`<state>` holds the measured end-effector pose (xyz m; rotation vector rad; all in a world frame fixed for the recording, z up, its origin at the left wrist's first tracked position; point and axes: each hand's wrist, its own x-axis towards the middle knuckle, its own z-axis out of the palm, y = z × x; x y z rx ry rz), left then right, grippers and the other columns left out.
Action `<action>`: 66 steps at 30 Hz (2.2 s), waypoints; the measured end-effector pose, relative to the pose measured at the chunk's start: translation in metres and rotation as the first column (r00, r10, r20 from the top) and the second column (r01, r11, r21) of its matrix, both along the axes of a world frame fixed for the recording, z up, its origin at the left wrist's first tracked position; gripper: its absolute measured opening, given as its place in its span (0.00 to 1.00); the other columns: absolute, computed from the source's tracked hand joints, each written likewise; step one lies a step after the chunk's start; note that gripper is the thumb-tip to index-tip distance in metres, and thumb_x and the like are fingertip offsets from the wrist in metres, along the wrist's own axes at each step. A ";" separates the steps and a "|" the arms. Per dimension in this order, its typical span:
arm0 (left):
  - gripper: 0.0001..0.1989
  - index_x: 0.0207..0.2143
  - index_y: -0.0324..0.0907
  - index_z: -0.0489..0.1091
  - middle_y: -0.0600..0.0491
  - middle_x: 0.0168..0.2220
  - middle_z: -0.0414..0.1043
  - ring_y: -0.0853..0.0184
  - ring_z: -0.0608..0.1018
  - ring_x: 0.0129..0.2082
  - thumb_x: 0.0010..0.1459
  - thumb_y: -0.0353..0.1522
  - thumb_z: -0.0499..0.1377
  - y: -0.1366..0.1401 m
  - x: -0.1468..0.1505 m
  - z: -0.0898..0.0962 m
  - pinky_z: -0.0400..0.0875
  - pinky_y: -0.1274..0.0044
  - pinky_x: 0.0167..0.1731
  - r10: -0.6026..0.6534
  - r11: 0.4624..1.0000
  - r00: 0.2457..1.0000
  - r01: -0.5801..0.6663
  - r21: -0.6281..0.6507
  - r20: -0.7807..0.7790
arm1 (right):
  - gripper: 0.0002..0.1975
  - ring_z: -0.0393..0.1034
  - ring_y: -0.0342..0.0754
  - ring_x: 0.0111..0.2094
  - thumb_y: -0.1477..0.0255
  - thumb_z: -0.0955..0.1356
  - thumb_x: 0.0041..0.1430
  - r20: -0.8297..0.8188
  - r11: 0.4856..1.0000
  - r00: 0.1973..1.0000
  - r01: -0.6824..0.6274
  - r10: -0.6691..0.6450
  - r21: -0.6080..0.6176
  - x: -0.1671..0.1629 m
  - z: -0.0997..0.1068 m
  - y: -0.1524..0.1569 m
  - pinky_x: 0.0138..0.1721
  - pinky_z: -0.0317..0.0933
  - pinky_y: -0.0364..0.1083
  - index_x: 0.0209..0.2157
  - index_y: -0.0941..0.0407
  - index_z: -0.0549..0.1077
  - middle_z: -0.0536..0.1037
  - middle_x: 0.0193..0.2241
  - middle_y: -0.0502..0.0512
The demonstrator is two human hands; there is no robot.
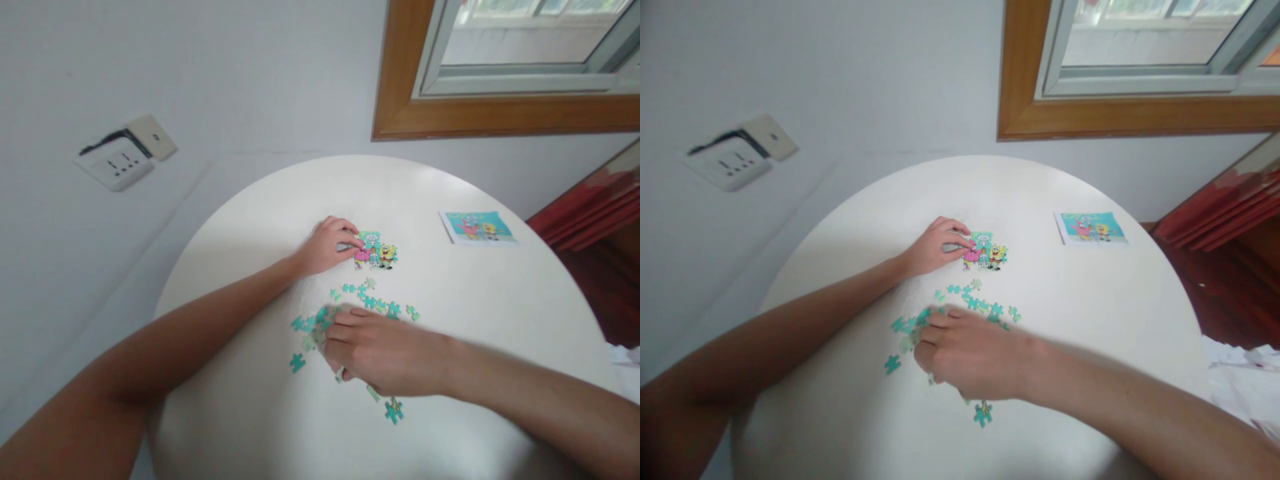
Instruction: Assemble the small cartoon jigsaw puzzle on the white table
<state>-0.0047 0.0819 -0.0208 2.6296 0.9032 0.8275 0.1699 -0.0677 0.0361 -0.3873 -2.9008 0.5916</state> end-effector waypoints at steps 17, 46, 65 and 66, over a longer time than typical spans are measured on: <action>0.11 0.43 0.47 0.78 0.51 0.46 0.75 0.62 0.73 0.48 0.62 0.29 0.59 -0.003 0.001 0.007 0.65 0.65 0.53 -0.042 0.998 0.998 0.040 0.047 0.046 | 0.09 0.65 0.42 0.25 0.67 0.73 0.51 -0.369 0.440 0.240 0.487 -0.898 -0.755 0.050 -0.022 0.087 0.28 0.61 0.45 0.28 0.57 0.72 0.72 0.23 0.51; 0.18 0.26 0.49 0.80 0.53 0.43 0.77 0.63 0.72 0.48 0.55 0.19 0.56 -0.005 -0.002 0.010 0.66 0.65 0.53 -0.209 0.978 0.976 0.208 0.015 0.053 | 0.08 0.67 0.46 0.30 0.76 0.67 0.56 -0.318 0.659 0.583 0.710 -0.748 -0.249 0.034 -0.041 0.079 0.35 0.59 0.47 0.28 0.55 0.79 0.79 0.27 0.52; 0.24 0.41 0.52 0.80 0.53 0.46 0.75 0.63 0.71 0.48 0.55 0.16 0.53 -0.006 -0.003 0.012 0.66 0.65 0.52 -0.254 0.966 0.966 0.250 0.071 0.053 | 0.09 0.67 0.49 0.33 0.74 0.65 0.59 -0.476 0.468 0.294 0.830 -0.829 -0.303 0.050 -0.049 0.100 0.39 0.60 0.49 0.34 0.57 0.79 0.78 0.32 0.55; 0.25 0.41 0.52 0.80 0.53 0.47 0.75 0.63 0.71 0.49 0.56 0.17 0.53 -0.006 -0.003 0.011 0.66 0.64 0.53 -0.269 0.961 0.963 0.266 0.072 0.035 | 0.10 0.67 0.49 0.33 0.74 0.65 0.58 -0.480 0.451 0.263 0.829 -0.837 -0.331 0.051 -0.051 0.103 0.39 0.60 0.49 0.34 0.57 0.79 0.79 0.32 0.56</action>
